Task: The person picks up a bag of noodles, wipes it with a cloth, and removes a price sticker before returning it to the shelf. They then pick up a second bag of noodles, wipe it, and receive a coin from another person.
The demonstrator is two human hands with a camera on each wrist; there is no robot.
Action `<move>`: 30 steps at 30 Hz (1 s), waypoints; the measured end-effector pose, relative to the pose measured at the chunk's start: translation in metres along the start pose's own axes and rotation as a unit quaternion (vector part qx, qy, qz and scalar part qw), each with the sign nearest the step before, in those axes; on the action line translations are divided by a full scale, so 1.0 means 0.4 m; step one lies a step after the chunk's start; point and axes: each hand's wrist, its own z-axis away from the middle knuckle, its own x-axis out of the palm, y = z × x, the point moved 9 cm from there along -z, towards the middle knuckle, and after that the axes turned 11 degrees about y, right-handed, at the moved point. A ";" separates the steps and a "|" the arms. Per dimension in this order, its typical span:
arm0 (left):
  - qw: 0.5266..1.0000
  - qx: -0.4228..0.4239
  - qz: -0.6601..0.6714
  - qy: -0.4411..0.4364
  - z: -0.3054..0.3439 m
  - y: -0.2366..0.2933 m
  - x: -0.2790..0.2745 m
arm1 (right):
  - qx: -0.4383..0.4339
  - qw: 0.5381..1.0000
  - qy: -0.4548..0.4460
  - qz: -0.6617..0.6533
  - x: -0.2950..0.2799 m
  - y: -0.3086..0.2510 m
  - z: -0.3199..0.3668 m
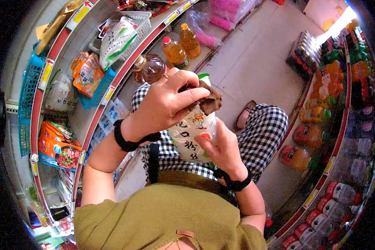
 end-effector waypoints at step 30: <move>0.998 0.036 -0.058 -0.004 0.139 -0.034 -0.115 | 0.007 0.995 0.058 -0.080 -0.090 0.026 0.007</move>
